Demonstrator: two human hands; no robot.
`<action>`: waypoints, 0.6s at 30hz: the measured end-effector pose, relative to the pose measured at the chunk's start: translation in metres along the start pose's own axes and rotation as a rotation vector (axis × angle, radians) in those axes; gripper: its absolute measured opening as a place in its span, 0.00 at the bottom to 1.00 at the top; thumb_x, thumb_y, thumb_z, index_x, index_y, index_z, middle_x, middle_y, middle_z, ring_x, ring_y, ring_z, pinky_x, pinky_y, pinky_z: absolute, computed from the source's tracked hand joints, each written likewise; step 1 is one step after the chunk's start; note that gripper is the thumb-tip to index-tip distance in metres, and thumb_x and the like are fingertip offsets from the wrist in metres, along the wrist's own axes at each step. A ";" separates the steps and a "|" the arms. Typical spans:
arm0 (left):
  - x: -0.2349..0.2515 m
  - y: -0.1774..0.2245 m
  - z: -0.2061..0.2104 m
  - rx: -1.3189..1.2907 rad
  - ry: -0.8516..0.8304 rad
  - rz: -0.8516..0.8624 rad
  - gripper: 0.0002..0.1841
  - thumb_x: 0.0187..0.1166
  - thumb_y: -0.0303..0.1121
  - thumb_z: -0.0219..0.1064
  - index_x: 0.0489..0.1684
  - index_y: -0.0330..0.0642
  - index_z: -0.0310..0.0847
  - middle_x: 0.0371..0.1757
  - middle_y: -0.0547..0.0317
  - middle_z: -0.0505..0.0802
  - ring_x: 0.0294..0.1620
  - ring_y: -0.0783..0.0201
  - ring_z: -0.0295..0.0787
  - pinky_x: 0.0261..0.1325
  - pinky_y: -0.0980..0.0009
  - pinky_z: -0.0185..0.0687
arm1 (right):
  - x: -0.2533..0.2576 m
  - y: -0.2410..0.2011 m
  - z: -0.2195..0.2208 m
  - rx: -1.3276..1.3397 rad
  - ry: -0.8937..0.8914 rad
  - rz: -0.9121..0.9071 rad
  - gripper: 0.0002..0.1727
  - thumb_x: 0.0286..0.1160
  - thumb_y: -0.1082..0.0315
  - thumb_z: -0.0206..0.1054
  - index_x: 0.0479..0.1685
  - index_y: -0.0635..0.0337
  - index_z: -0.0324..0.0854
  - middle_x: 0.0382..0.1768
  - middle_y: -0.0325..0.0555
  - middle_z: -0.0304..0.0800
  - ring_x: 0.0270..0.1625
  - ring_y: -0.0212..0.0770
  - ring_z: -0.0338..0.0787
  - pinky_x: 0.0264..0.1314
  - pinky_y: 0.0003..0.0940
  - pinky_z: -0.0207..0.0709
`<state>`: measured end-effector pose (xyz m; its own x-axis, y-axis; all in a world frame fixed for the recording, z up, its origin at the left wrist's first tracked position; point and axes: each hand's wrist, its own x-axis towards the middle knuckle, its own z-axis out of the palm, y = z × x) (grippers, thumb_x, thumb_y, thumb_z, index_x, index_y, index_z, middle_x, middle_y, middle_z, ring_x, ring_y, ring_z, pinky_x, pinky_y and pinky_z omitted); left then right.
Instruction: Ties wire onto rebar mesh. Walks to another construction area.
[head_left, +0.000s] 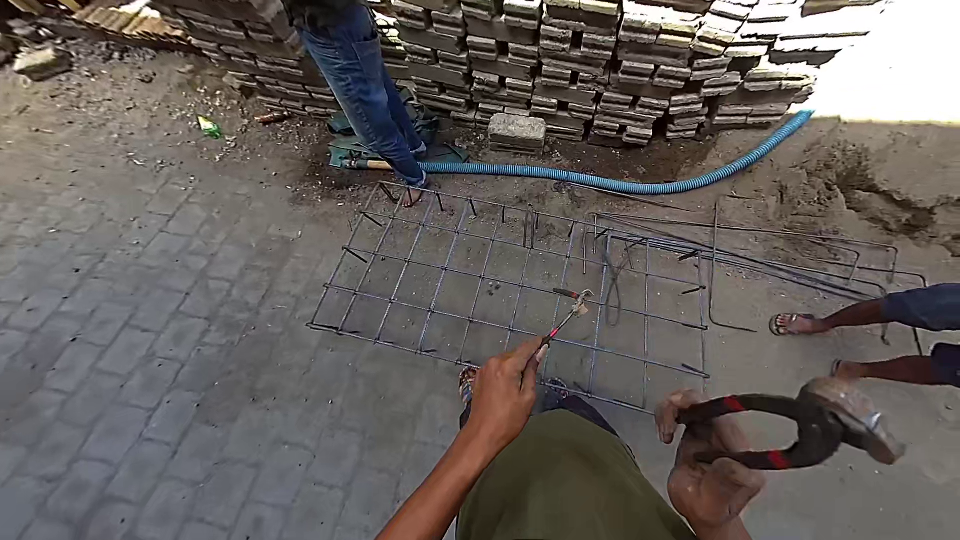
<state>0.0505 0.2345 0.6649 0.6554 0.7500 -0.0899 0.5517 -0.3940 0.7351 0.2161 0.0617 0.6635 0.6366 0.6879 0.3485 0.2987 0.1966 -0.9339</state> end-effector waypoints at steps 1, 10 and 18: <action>0.002 0.002 -0.002 -0.005 0.029 0.020 0.19 0.87 0.34 0.55 0.62 0.38 0.90 0.36 0.48 0.96 0.32 0.51 0.93 0.38 0.49 0.85 | -0.007 0.014 0.002 -0.113 -0.021 0.078 0.32 0.90 0.34 0.40 0.54 0.42 0.86 0.29 0.20 0.88 0.27 0.15 0.82 0.31 0.13 0.76; 0.001 -0.005 -0.007 0.061 0.073 0.076 0.18 0.85 0.33 0.55 0.60 0.39 0.91 0.36 0.48 0.96 0.32 0.50 0.94 0.36 0.49 0.86 | 0.000 0.007 0.002 -0.112 -0.028 0.064 0.35 0.88 0.32 0.40 0.56 0.47 0.87 0.29 0.21 0.87 0.27 0.15 0.81 0.31 0.14 0.75; -0.007 -0.008 -0.001 0.035 0.019 0.040 0.18 0.86 0.33 0.55 0.61 0.37 0.90 0.35 0.46 0.96 0.33 0.47 0.94 0.37 0.46 0.85 | 0.004 -0.019 -0.002 -0.036 -0.046 0.012 0.36 0.88 0.32 0.37 0.66 0.43 0.84 0.33 0.22 0.90 0.32 0.14 0.84 0.37 0.11 0.77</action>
<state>0.0416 0.2329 0.6602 0.6675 0.7431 -0.0475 0.5429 -0.4420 0.7141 0.2148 0.0595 0.6828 0.6076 0.7213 0.3323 0.3167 0.1637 -0.9343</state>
